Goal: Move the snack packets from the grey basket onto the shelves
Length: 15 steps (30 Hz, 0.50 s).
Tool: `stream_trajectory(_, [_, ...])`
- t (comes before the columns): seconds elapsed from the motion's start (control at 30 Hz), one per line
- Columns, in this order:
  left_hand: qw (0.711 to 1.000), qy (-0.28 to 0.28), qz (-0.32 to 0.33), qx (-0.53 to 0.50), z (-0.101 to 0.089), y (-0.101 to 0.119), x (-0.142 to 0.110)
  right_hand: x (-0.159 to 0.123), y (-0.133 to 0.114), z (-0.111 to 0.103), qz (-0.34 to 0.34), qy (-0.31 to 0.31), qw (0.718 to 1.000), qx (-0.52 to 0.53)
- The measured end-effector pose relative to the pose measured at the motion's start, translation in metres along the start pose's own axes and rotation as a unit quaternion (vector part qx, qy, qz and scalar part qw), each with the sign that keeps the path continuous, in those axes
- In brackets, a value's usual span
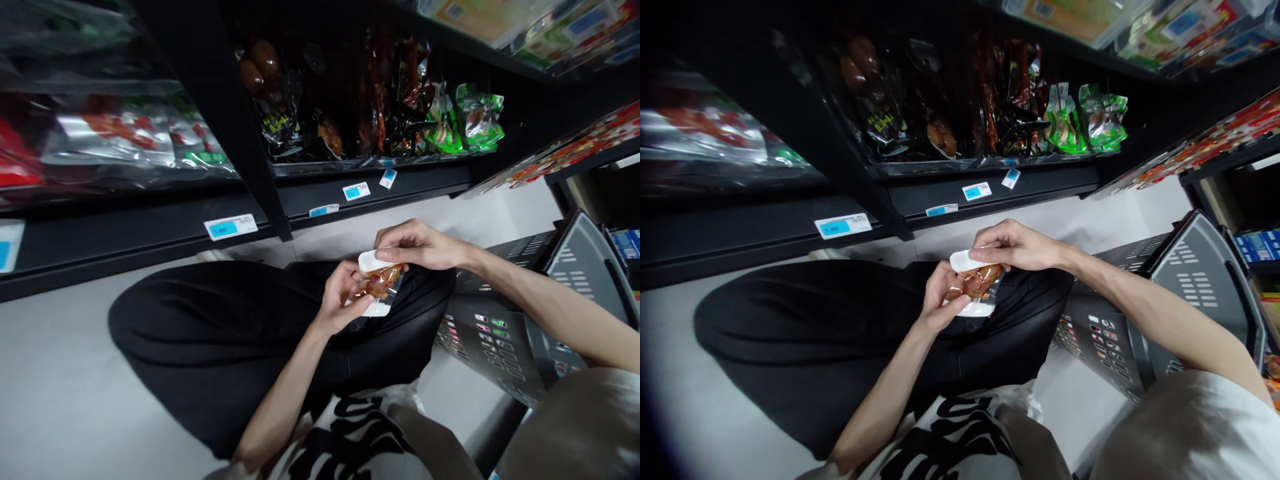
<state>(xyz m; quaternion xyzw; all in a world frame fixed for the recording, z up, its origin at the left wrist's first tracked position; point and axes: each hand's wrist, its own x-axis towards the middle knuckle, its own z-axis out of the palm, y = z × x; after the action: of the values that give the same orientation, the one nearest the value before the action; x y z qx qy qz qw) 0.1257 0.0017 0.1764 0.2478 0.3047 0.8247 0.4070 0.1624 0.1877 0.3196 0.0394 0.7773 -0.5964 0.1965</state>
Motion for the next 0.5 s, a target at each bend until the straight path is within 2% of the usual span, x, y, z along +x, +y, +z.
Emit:
stream_trajectory(0.17, [1.0,-0.011,-0.004,-0.005,0.0041,0.0013,-0.002,0.0007,0.0058,0.0021,0.018,0.0,0.999,0.033])
stream_trajectory(0.37, [0.999,0.023,-0.021,0.026,0.0085,0.0053,-0.0023,0.0011,0.0041,0.0014,0.011,0.004,1.0,0.021])
stream_trajectory(0.5, [0.999,0.023,-0.011,0.035,0.0099,0.0069,-0.0017,0.001,0.0051,0.0007,0.011,0.002,1.0,0.013])
